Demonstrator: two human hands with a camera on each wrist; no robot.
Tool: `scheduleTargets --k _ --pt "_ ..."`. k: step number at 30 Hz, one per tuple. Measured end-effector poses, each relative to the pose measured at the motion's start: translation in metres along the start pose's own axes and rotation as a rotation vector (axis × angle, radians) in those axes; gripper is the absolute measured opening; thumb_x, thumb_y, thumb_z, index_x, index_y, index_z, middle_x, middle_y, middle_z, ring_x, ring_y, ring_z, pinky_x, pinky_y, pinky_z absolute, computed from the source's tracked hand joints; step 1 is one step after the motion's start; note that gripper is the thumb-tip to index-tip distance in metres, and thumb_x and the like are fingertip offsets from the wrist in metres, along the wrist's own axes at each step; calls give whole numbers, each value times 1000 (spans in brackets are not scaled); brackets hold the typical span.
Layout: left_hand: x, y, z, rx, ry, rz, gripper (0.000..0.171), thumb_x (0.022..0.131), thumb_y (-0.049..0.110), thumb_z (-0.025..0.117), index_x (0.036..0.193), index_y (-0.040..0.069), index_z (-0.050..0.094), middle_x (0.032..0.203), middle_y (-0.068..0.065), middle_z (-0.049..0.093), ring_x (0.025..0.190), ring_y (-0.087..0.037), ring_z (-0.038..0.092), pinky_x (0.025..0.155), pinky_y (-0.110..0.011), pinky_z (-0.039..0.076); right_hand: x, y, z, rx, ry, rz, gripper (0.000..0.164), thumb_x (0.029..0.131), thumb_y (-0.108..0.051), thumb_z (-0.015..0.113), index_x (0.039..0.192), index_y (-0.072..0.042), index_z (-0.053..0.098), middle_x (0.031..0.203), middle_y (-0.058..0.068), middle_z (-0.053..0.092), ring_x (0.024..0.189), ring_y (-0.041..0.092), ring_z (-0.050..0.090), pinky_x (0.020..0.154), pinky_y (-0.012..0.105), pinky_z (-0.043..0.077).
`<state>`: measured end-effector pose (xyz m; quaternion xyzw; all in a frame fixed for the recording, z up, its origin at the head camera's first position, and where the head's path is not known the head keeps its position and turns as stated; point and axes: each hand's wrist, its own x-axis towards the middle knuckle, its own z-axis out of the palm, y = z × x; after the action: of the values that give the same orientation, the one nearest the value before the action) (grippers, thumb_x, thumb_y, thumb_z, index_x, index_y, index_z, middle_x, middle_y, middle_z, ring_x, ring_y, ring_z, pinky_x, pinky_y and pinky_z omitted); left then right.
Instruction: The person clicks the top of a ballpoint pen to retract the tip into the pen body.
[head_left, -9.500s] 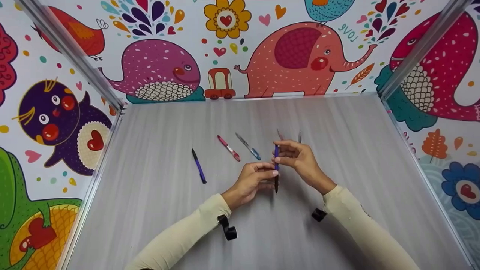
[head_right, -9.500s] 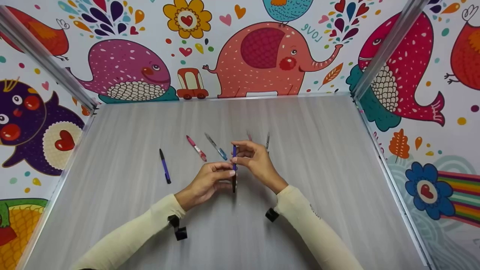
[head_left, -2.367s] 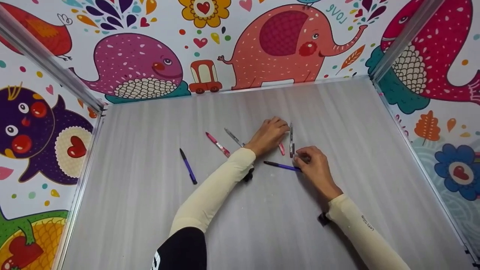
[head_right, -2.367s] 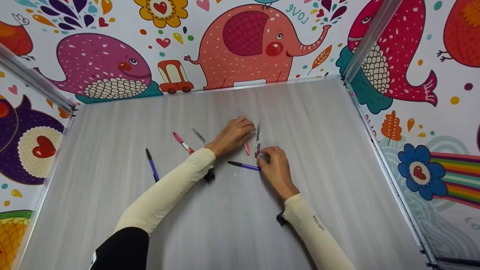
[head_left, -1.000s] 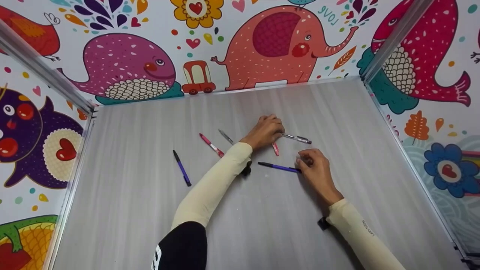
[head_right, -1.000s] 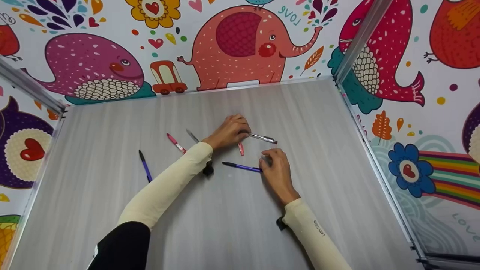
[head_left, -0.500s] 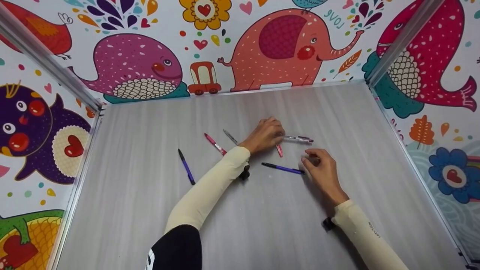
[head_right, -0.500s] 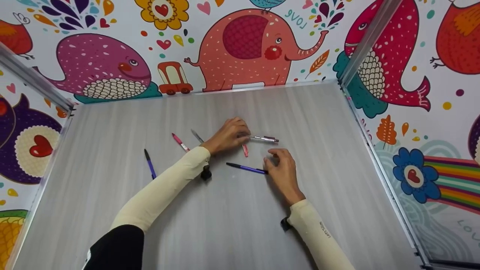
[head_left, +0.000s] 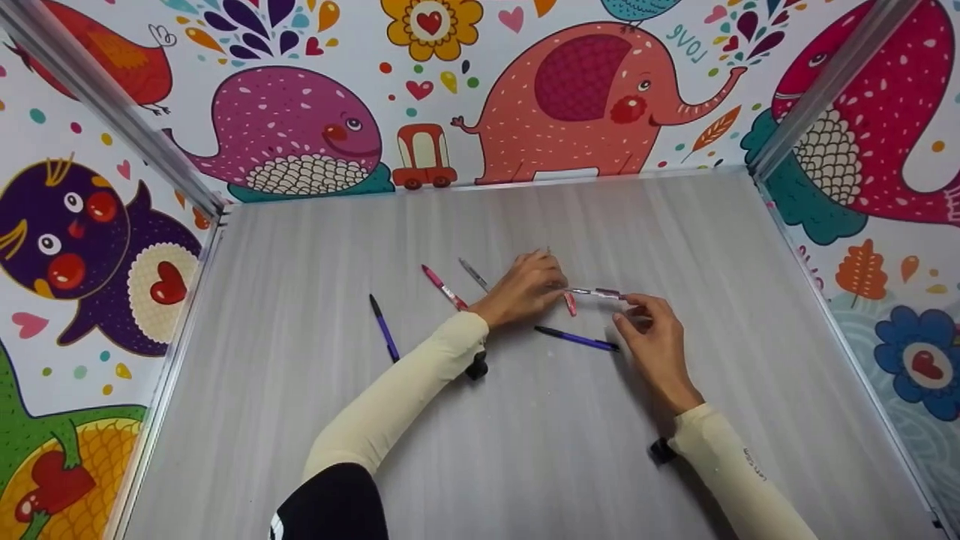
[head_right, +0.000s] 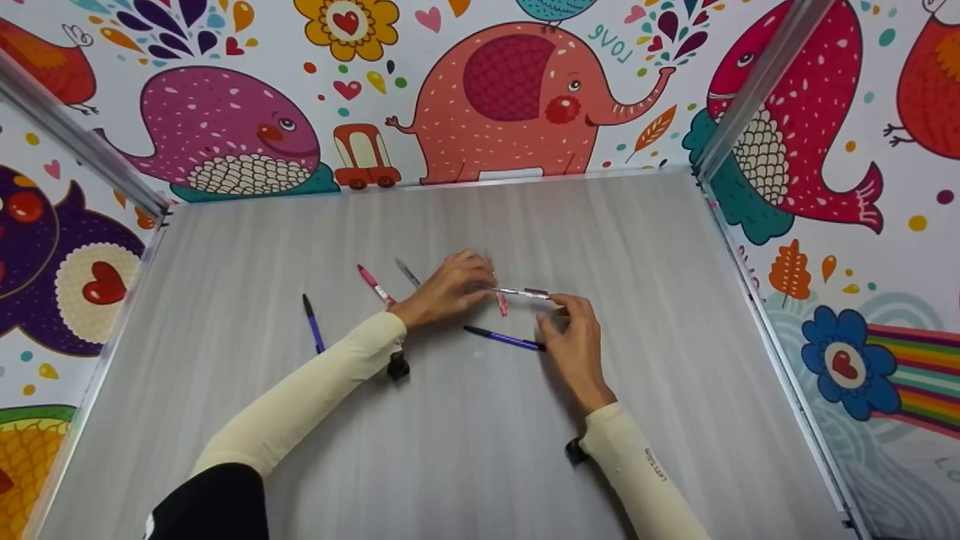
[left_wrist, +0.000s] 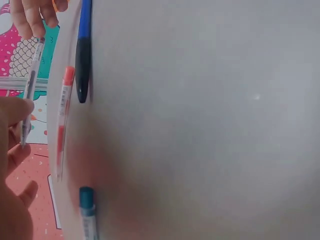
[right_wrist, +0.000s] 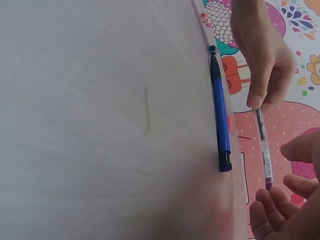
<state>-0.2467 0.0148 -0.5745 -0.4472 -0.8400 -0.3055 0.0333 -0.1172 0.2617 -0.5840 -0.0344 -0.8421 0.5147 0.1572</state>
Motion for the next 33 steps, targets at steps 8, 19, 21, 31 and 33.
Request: scheduleTargets --k 8,19,21,31,33 --pt "-24 12 -14 -176 86 -19 15 102 10 80 115 4 83 116 -9 76 118 -27 61 109 -47 45 -3 -11 3 118 -10 44 33 101 -5 80 133 0 73 123 18 72 107 27 69 88 16 54" --pt "-39 29 -27 -256 182 -36 7 100 7 82 106 3 83 107 -8 78 108 -26 63 98 -39 52 -6 -31 11 453 33 36 22 103 3 75 125 6 75 105 16 74 93 33 73 81 28 63" --pt "-42 32 -28 -291 188 -74 7 100 7 83 106 3 84 106 -8 79 108 -25 64 97 -37 52 -6 -36 13 501 45 44 22 103 4 74 124 9 74 103 15 75 93 31 75 82 29 64" --pt "-57 48 -32 -382 194 -230 9 100 10 83 108 6 85 107 -3 80 110 -19 66 106 -38 50 -6 -53 19 694 36 77 26 100 9 74 124 17 68 103 16 74 94 27 77 85 33 65" --pt "-60 50 -33 -395 193 -253 9 100 10 83 108 6 84 108 -3 79 110 -18 67 107 -38 51 -6 -55 21 712 28 84 26 101 10 73 124 18 67 104 17 73 95 25 77 86 35 65"
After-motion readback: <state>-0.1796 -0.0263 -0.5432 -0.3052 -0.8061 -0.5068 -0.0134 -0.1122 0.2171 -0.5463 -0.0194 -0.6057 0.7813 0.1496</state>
